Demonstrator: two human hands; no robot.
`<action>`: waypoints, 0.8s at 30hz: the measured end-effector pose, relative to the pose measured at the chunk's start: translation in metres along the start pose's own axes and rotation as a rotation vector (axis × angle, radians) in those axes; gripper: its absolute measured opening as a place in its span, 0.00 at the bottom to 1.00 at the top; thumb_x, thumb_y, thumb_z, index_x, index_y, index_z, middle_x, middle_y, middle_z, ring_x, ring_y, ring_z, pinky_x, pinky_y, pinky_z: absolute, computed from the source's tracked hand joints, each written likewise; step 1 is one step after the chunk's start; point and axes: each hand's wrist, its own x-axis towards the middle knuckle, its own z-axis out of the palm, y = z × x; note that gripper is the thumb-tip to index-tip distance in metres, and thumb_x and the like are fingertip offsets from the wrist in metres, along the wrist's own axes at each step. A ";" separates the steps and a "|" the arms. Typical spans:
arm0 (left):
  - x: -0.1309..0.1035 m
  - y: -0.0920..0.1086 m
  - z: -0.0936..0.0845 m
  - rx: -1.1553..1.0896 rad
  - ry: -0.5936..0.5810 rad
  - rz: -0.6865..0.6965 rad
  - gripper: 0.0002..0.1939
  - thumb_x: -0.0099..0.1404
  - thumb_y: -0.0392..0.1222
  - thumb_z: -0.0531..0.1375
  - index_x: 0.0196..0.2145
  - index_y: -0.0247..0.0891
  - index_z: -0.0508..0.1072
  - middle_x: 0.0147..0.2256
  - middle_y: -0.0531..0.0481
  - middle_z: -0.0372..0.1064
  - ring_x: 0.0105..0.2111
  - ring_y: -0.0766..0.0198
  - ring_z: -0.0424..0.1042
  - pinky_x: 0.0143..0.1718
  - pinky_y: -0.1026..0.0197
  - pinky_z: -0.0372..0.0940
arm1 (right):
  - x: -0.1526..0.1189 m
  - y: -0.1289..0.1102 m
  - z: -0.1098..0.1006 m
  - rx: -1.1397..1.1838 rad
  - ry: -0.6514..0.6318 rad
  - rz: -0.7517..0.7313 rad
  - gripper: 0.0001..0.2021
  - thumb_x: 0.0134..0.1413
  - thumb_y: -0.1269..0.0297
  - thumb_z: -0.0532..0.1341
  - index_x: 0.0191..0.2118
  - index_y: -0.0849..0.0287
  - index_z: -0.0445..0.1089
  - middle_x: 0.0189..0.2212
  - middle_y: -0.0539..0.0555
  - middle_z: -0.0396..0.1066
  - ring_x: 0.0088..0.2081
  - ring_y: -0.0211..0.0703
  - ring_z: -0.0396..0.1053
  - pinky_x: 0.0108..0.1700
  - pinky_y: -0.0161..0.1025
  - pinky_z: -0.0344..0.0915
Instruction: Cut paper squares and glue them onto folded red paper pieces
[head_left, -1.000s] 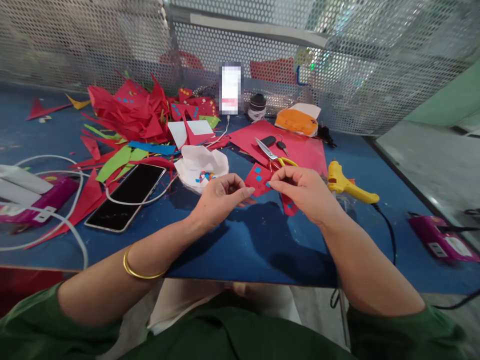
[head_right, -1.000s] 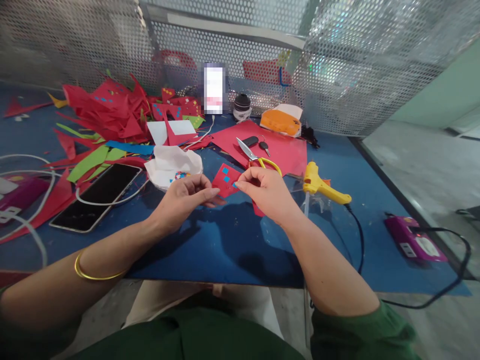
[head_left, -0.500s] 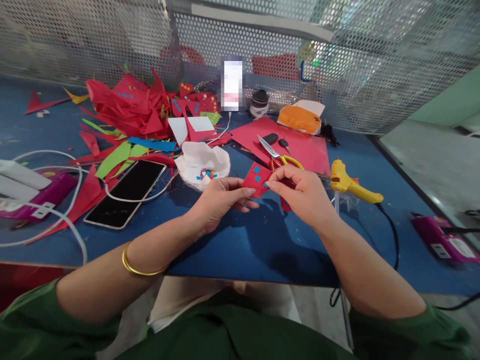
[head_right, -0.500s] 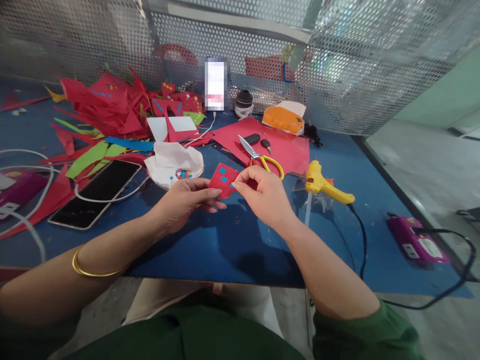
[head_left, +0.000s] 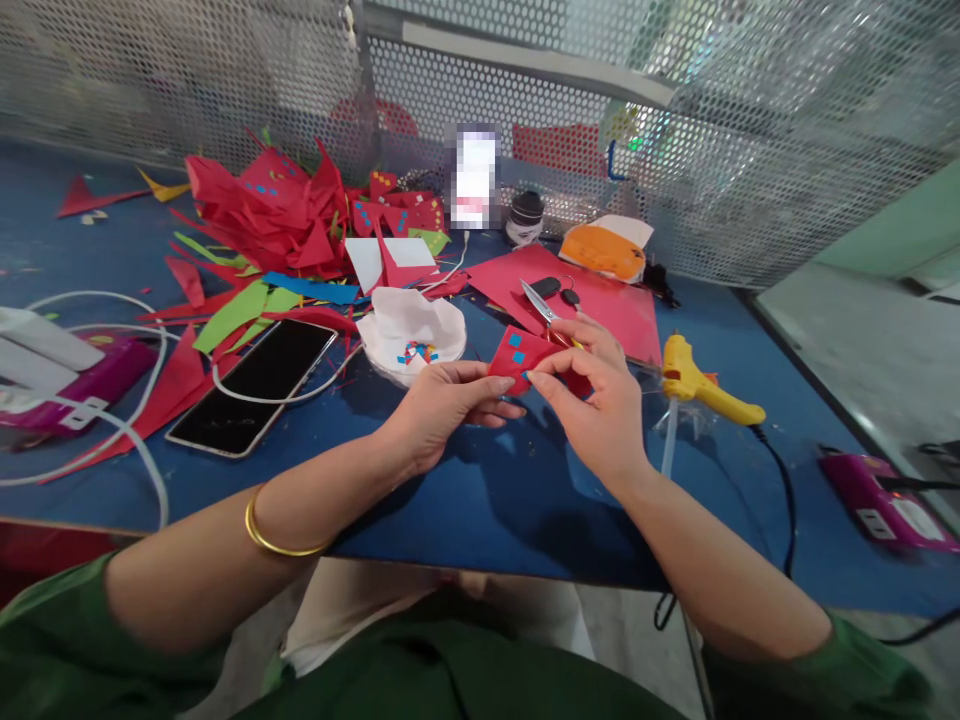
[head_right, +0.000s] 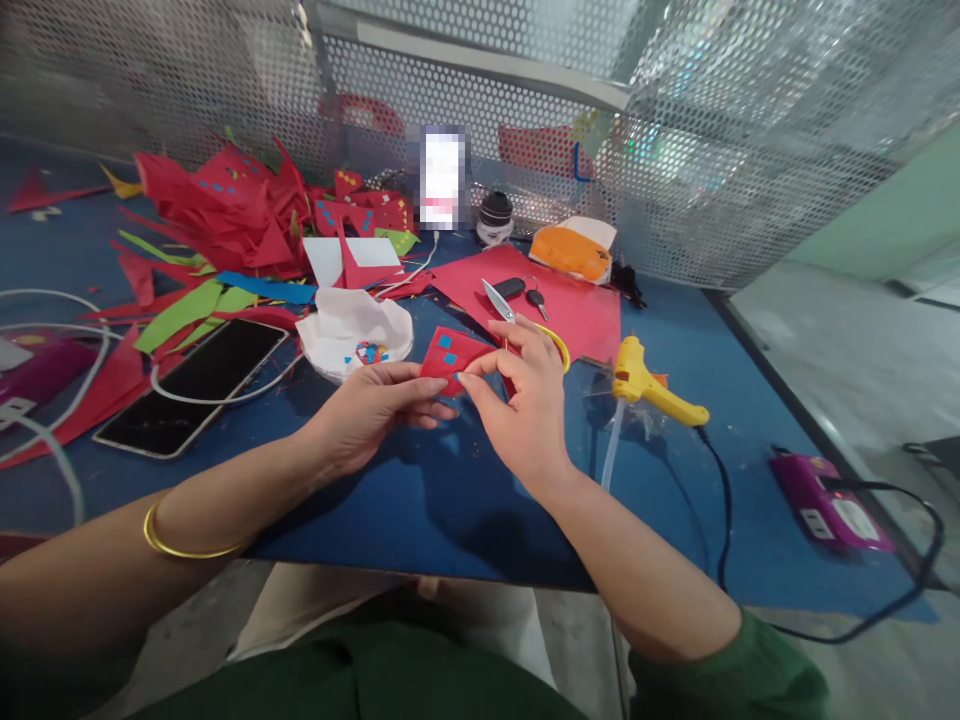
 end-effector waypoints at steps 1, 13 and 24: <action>0.000 0.000 0.000 0.001 0.001 -0.001 0.04 0.58 0.38 0.68 0.30 0.35 0.79 0.26 0.50 0.78 0.28 0.65 0.79 0.29 0.68 0.70 | 0.000 0.000 0.001 0.001 0.003 -0.004 0.03 0.54 0.66 0.66 0.30 0.54 0.74 0.52 0.57 0.71 0.60 0.54 0.63 0.63 0.57 0.56; 0.000 0.000 0.000 -0.020 -0.022 -0.002 0.03 0.58 0.36 0.68 0.29 0.35 0.79 0.26 0.50 0.78 0.27 0.66 0.78 0.28 0.69 0.70 | -0.003 -0.001 0.005 0.031 0.013 -0.011 0.05 0.56 0.66 0.64 0.29 0.54 0.71 0.50 0.58 0.72 0.59 0.53 0.64 0.62 0.60 0.58; 0.001 -0.002 0.000 0.009 0.016 0.008 0.06 0.55 0.39 0.70 0.28 0.34 0.79 0.26 0.49 0.78 0.28 0.65 0.78 0.30 0.67 0.70 | -0.005 -0.004 0.007 -0.004 -0.005 -0.021 0.06 0.55 0.67 0.64 0.28 0.53 0.68 0.49 0.56 0.73 0.57 0.52 0.66 0.60 0.59 0.58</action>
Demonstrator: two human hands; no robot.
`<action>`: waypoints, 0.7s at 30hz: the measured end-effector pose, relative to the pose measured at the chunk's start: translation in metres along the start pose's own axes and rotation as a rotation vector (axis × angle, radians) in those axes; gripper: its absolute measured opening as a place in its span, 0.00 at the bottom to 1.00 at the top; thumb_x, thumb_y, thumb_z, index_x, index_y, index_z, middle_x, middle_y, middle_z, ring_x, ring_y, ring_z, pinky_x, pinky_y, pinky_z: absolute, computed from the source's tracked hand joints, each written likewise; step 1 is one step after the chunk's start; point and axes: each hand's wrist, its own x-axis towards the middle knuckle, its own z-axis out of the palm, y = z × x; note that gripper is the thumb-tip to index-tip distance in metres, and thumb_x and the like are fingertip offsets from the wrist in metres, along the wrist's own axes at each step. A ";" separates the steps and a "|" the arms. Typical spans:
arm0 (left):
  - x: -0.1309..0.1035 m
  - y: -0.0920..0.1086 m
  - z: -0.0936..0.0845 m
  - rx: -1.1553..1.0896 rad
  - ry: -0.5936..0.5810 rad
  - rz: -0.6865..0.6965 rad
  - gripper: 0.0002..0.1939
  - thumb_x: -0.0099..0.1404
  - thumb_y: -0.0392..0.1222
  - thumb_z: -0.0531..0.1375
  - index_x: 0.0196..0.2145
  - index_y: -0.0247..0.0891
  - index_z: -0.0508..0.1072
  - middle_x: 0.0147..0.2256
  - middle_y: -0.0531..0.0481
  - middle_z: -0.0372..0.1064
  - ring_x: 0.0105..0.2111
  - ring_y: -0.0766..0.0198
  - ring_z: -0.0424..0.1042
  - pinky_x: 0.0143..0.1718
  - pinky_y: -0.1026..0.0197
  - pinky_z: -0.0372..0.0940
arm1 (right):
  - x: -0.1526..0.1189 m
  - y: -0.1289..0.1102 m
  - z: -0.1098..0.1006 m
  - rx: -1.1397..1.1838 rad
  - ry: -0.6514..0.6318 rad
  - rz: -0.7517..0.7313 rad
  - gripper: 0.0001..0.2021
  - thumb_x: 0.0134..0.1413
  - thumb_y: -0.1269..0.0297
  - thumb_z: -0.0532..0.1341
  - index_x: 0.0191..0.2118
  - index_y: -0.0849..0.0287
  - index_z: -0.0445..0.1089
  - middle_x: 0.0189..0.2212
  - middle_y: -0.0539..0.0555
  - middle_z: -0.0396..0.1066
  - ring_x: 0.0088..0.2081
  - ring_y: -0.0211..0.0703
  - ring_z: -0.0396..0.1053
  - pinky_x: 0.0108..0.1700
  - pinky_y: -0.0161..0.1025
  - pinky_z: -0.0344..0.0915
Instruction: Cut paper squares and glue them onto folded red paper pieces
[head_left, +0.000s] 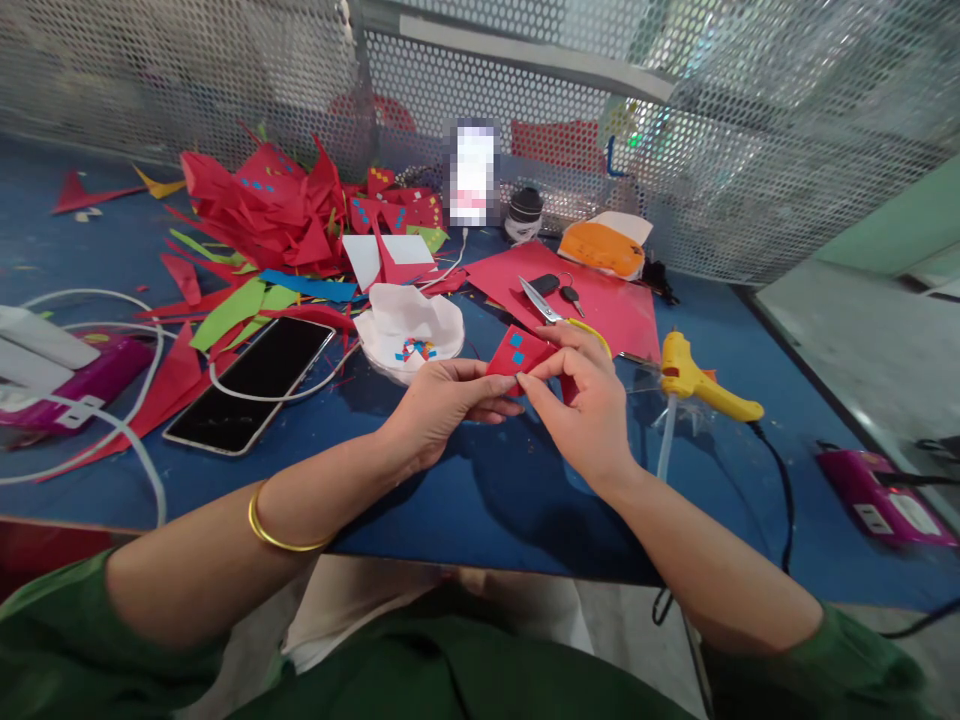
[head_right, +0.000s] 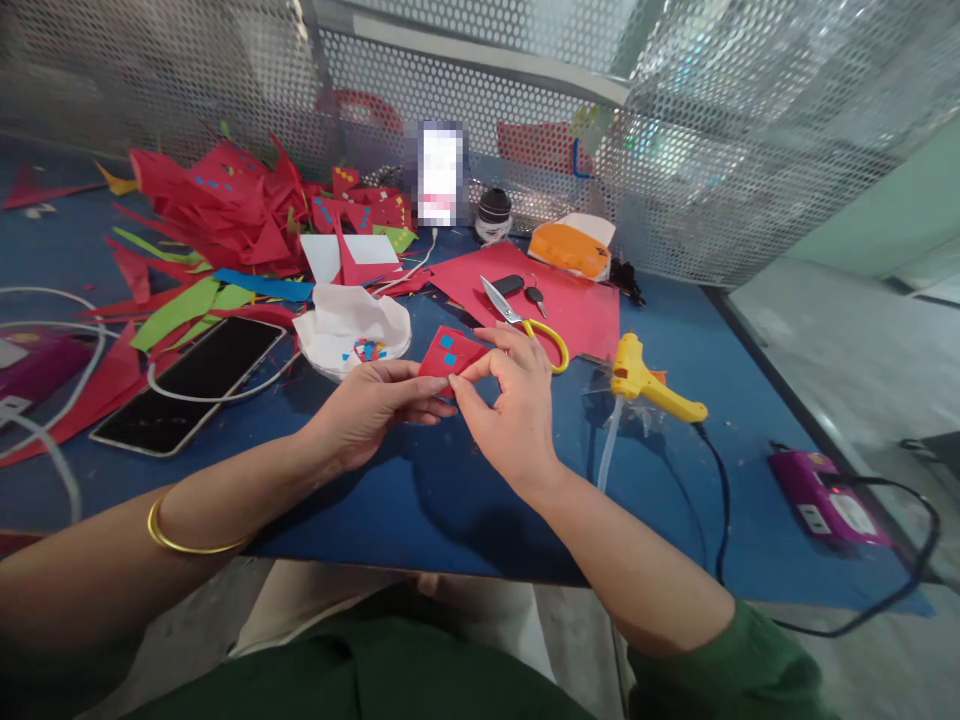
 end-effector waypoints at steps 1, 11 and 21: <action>0.000 0.000 0.000 0.001 0.001 0.004 0.06 0.55 0.39 0.70 0.29 0.34 0.79 0.26 0.49 0.78 0.28 0.65 0.78 0.30 0.67 0.70 | 0.000 -0.001 0.000 0.004 -0.002 0.007 0.06 0.55 0.67 0.64 0.28 0.53 0.68 0.48 0.56 0.73 0.56 0.52 0.67 0.60 0.59 0.58; 0.000 0.002 0.000 0.047 0.001 0.004 0.09 0.54 0.41 0.70 0.30 0.33 0.78 0.26 0.47 0.78 0.26 0.66 0.77 0.30 0.66 0.70 | 0.015 0.003 -0.023 0.105 -0.118 0.212 0.08 0.57 0.61 0.63 0.41 0.55 0.69 0.39 0.54 0.76 0.43 0.47 0.74 0.47 0.48 0.69; 0.000 -0.001 -0.001 0.063 -0.055 0.013 0.10 0.54 0.41 0.70 0.33 0.33 0.79 0.32 0.45 0.80 0.29 0.64 0.79 0.31 0.65 0.70 | 0.013 0.008 -0.020 0.131 -0.201 0.282 0.09 0.53 0.63 0.63 0.41 0.57 0.70 0.26 0.47 0.67 0.29 0.39 0.65 0.37 0.43 0.63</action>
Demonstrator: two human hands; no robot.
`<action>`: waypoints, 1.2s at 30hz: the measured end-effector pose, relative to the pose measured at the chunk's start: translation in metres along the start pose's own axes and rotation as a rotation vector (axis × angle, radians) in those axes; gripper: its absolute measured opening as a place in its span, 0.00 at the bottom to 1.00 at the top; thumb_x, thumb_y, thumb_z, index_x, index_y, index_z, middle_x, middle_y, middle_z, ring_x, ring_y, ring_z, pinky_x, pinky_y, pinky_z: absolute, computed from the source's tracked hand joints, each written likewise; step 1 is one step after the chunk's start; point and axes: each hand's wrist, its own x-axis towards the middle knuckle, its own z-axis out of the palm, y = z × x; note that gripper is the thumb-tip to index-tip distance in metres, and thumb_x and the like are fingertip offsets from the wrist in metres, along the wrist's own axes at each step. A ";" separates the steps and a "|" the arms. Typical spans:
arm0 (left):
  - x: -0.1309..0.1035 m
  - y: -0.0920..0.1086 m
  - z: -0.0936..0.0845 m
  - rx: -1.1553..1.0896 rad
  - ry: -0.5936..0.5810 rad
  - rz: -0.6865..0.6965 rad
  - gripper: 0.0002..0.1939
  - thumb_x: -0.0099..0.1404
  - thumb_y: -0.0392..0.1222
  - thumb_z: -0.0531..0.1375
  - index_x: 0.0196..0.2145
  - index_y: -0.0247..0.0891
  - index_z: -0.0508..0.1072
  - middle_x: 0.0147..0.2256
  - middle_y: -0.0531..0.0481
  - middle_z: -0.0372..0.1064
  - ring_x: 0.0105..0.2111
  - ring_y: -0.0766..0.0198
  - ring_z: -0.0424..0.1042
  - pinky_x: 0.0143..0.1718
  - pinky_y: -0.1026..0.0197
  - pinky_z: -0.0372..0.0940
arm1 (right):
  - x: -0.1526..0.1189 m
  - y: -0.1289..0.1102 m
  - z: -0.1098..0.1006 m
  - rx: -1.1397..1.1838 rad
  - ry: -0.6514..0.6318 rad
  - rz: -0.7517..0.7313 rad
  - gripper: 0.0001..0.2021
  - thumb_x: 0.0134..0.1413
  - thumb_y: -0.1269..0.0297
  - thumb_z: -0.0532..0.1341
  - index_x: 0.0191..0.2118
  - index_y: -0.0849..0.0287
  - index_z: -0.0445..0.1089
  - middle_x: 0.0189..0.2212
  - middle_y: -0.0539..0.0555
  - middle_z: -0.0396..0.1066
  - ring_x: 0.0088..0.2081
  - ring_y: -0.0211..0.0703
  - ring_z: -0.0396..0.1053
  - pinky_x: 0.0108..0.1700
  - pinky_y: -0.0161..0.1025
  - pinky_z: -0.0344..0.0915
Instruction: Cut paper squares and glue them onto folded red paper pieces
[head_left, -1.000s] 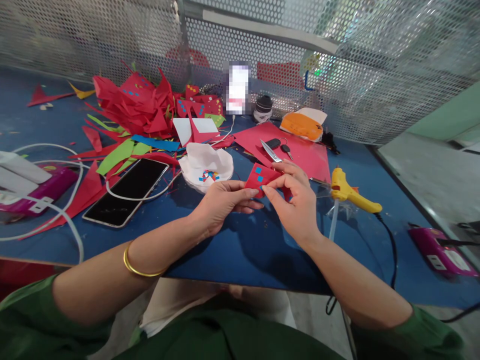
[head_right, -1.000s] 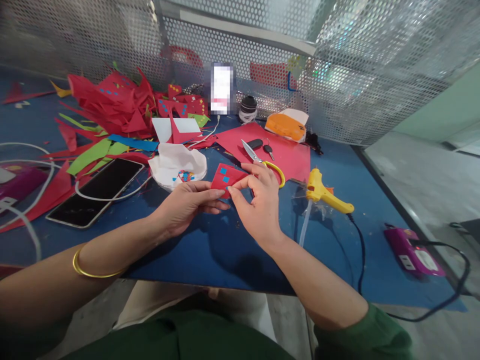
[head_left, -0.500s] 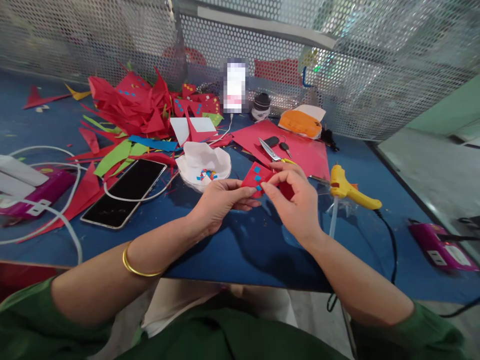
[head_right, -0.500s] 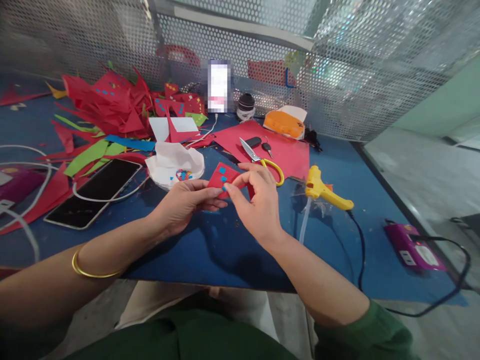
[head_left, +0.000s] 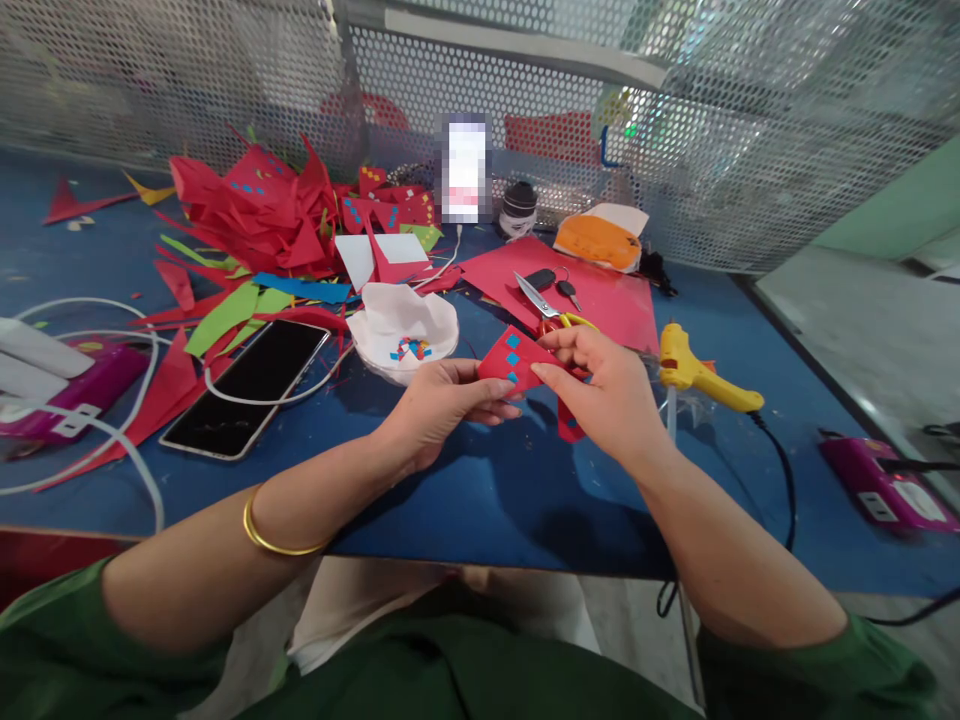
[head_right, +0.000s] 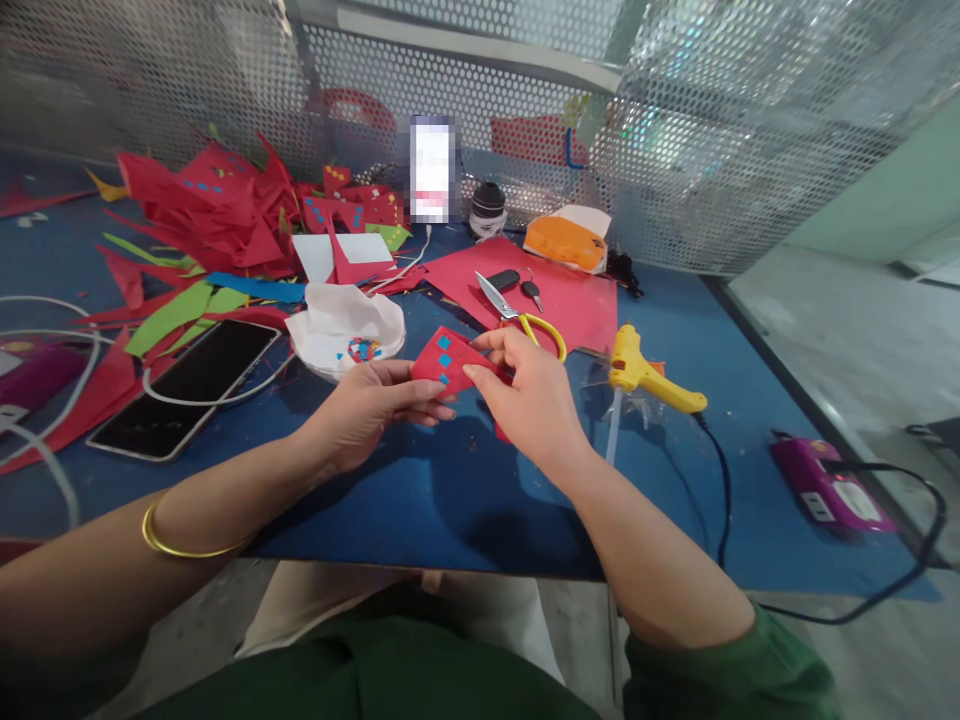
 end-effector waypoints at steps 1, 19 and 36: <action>0.000 0.000 0.000 -0.003 0.002 -0.002 0.10 0.54 0.41 0.70 0.33 0.33 0.79 0.32 0.44 0.80 0.29 0.64 0.79 0.31 0.65 0.70 | 0.000 0.000 0.000 0.000 -0.005 0.004 0.09 0.53 0.63 0.63 0.41 0.57 0.70 0.26 0.47 0.67 0.29 0.39 0.65 0.37 0.43 0.63; -0.001 0.004 0.001 -0.072 0.012 -0.020 0.10 0.58 0.42 0.66 0.26 0.35 0.72 0.22 0.47 0.76 0.27 0.61 0.79 0.29 0.66 0.69 | -0.001 0.000 0.001 -0.040 0.025 -0.023 0.09 0.54 0.64 0.63 0.41 0.57 0.70 0.26 0.47 0.68 0.29 0.39 0.66 0.35 0.42 0.63; -0.001 0.001 -0.001 -0.045 -0.050 0.056 0.08 0.61 0.41 0.65 0.27 0.35 0.76 0.26 0.49 0.78 0.28 0.63 0.79 0.32 0.64 0.71 | -0.004 -0.007 0.001 -0.449 0.110 -0.608 0.05 0.59 0.67 0.63 0.36 0.48 0.75 0.43 0.52 0.74 0.54 0.51 0.69 0.63 0.57 0.54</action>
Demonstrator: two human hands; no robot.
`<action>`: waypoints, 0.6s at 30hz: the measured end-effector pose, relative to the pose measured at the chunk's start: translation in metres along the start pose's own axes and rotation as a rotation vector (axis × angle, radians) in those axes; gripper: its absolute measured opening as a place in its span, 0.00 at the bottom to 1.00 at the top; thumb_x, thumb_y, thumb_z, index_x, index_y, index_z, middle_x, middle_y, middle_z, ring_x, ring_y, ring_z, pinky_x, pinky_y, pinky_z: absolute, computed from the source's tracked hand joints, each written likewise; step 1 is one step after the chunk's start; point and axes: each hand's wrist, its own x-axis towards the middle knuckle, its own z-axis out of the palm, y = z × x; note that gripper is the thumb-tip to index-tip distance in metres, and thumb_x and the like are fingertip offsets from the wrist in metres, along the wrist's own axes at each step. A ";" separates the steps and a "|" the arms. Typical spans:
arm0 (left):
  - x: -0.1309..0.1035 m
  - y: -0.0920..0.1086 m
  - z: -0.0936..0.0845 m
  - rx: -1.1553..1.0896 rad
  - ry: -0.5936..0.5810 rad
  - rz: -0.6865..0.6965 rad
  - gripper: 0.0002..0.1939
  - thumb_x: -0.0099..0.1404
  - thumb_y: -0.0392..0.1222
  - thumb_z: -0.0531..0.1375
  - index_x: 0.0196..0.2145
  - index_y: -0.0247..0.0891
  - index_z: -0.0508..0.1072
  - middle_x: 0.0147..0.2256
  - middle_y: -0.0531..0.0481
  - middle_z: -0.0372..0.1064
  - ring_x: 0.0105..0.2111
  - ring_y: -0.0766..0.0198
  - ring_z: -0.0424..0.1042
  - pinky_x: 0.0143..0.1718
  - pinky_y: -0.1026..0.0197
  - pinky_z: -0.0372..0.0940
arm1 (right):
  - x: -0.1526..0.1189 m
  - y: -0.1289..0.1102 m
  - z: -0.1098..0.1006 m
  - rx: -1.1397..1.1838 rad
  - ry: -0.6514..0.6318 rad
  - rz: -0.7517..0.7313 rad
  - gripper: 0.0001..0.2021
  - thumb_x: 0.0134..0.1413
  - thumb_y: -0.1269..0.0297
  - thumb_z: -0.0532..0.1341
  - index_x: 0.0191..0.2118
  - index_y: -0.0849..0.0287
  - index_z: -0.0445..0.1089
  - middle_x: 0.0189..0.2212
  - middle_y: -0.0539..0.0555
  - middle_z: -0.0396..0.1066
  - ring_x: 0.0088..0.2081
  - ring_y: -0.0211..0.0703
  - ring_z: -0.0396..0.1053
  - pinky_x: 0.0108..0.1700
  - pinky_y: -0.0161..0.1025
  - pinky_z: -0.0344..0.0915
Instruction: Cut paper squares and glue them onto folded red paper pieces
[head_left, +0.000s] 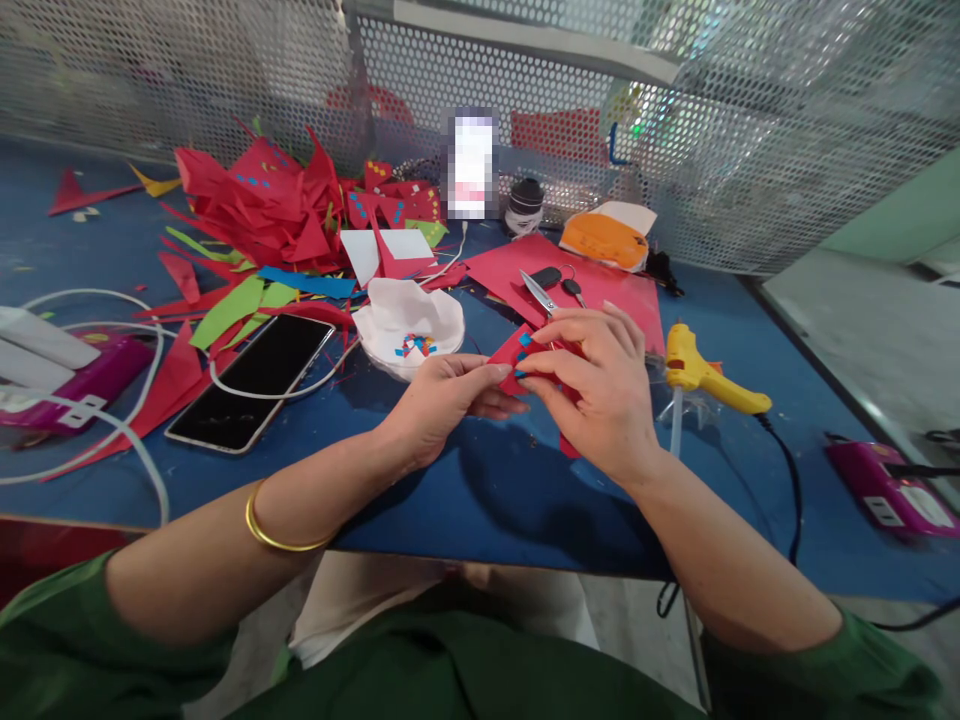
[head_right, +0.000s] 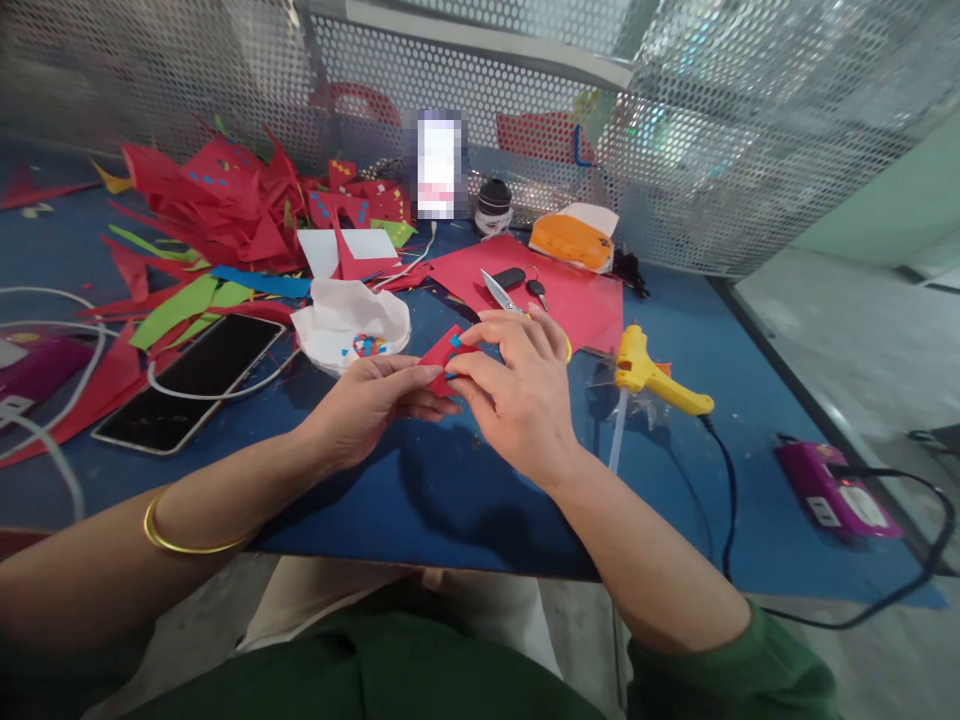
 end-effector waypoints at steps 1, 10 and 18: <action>0.000 0.000 0.000 0.001 -0.001 0.001 0.09 0.61 0.42 0.65 0.27 0.35 0.76 0.25 0.49 0.78 0.28 0.63 0.79 0.32 0.64 0.71 | 0.000 0.000 0.001 -0.004 0.011 -0.003 0.05 0.58 0.67 0.63 0.36 0.48 0.75 0.42 0.51 0.74 0.53 0.51 0.69 0.63 0.57 0.54; 0.002 -0.003 -0.001 -0.021 -0.016 0.013 0.10 0.58 0.44 0.67 0.27 0.34 0.77 0.26 0.48 0.78 0.28 0.62 0.78 0.32 0.63 0.71 | -0.001 0.000 0.004 -0.018 0.061 -0.025 0.03 0.57 0.68 0.65 0.35 0.51 0.75 0.39 0.51 0.76 0.50 0.51 0.72 0.62 0.58 0.55; 0.002 -0.003 -0.001 -0.033 -0.008 -0.008 0.09 0.61 0.42 0.65 0.27 0.34 0.78 0.25 0.48 0.78 0.27 0.63 0.79 0.30 0.65 0.71 | -0.002 -0.002 0.007 -0.009 0.084 -0.016 0.03 0.58 0.67 0.65 0.33 0.52 0.75 0.37 0.50 0.77 0.49 0.50 0.73 0.62 0.57 0.54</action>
